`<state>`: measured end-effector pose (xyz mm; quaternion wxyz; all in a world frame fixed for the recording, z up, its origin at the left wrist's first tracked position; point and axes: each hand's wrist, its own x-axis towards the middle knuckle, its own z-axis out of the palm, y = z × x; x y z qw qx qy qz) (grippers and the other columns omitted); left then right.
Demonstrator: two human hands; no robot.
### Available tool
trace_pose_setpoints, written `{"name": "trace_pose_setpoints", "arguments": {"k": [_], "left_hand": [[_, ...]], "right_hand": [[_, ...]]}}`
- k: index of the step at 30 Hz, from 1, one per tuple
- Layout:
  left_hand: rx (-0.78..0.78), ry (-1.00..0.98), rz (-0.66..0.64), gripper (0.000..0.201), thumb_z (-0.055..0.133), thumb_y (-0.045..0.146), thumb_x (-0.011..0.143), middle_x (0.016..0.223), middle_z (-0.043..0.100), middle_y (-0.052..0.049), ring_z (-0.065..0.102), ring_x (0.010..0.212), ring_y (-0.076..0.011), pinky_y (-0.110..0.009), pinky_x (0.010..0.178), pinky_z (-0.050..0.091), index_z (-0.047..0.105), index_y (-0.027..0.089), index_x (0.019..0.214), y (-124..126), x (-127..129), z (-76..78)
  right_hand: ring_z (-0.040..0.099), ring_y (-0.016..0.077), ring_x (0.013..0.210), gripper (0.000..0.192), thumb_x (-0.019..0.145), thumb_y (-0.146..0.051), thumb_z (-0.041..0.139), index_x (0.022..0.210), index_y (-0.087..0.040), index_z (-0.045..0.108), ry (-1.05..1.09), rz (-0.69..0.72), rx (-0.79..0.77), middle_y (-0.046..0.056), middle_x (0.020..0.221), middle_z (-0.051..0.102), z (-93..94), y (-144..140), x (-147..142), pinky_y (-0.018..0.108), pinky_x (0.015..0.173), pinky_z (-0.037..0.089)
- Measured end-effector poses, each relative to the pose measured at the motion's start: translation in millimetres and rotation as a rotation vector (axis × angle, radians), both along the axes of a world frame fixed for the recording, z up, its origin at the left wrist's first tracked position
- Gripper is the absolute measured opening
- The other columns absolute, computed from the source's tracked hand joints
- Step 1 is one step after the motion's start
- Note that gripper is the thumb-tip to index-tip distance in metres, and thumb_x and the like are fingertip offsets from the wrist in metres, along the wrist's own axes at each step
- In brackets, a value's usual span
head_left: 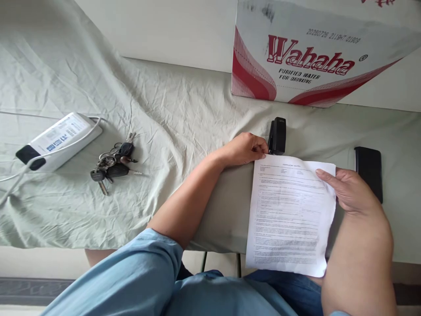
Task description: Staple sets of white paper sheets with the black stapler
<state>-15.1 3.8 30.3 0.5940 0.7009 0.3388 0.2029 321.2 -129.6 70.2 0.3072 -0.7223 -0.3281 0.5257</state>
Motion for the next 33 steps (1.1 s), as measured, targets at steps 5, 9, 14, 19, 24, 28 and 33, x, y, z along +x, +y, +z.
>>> {"name": "trace_pose_setpoints", "arguments": {"k": [5,9,14,19,24,28,33], "left_hand": [[0.115,0.075,-0.006,0.019,0.073,0.009,0.088,0.080,0.084,0.001,0.070,0.075,-0.0150,-0.033,0.079,0.052,0.087,0.021,0.085,-3,4,2.0],[0.150,0.081,0.068,0.021,0.072,0.007,0.089,0.080,0.084,0.001,0.072,0.074,-0.0152,-0.032,0.078,0.053,0.087,0.021,0.086,-5,9,-2.5],[0.194,0.055,0.177,0.019,0.073,0.006,0.095,0.086,0.085,0.000,0.076,0.080,-0.0146,-0.029,0.080,0.056,0.086,0.020,0.095,-7,15,-11.5],[0.210,0.025,0.194,0.030,0.068,0.002,0.097,0.097,0.087,-0.002,0.078,0.088,-0.0139,-0.028,0.090,0.061,0.088,0.016,0.113,-8,15,-16.2],[0.508,-0.122,0.226,0.074,0.051,-0.005,0.096,0.123,0.083,-0.007,0.079,0.108,-0.0161,-0.032,0.105,0.065,0.086,0.025,0.154,-4,11,-27.7],[0.590,-0.121,0.138,0.066,0.052,0.001,0.102,0.125,0.079,-0.008,0.079,0.103,-0.0177,-0.034,0.098,0.066,0.095,0.035,0.139,-2,12,-37.0],[0.515,-0.026,0.147,0.056,0.061,0.009,0.100,0.107,0.081,-0.008,0.076,0.088,-0.0214,-0.037,0.081,0.062,0.098,0.035,0.134,-4,15,-39.8]], "right_hand": [[0.082,0.0267,0.065,0.051,0.058,-0.067,0.115,0.071,-0.027,0.087,-0.077,0.048,-0.018,0.005,0.072,0.086,-6.5,-1,3,0.036,0.062,0.072],[0.081,0.0268,0.062,0.050,0.058,-0.066,0.114,0.071,-0.028,0.084,-0.062,0.014,0.022,0.005,0.073,0.086,-13.1,2,3,0.038,0.065,0.073],[0.083,0.0275,0.065,0.046,0.057,-0.058,0.113,0.071,-0.028,0.082,-0.091,-0.057,-0.005,0.005,0.077,0.088,-11.5,4,4,0.037,0.065,0.072],[0.086,0.0269,0.073,0.049,0.054,-0.058,0.113,0.077,-0.028,0.081,-0.131,-0.114,-0.028,0.003,0.081,0.090,-8.7,5,4,0.035,0.074,0.073],[0.085,0.0263,0.075,0.052,0.054,-0.060,0.112,0.081,-0.028,0.082,-0.150,-0.123,-0.022,0.002,0.083,0.090,-13.3,5,9,0.036,0.077,0.072],[0.084,0.0263,0.076,0.055,0.055,-0.064,0.113,0.084,-0.027,0.082,-0.166,-0.138,0.003,0.001,0.079,0.088,-18.1,2,12,0.037,0.078,0.070],[0.083,0.0240,0.077,0.056,0.064,-0.070,0.109,0.091,-0.026,0.086,-0.191,-0.166,0.089,0.000,0.084,0.089,-20.6,0,12,0.037,0.082,0.068]]}}
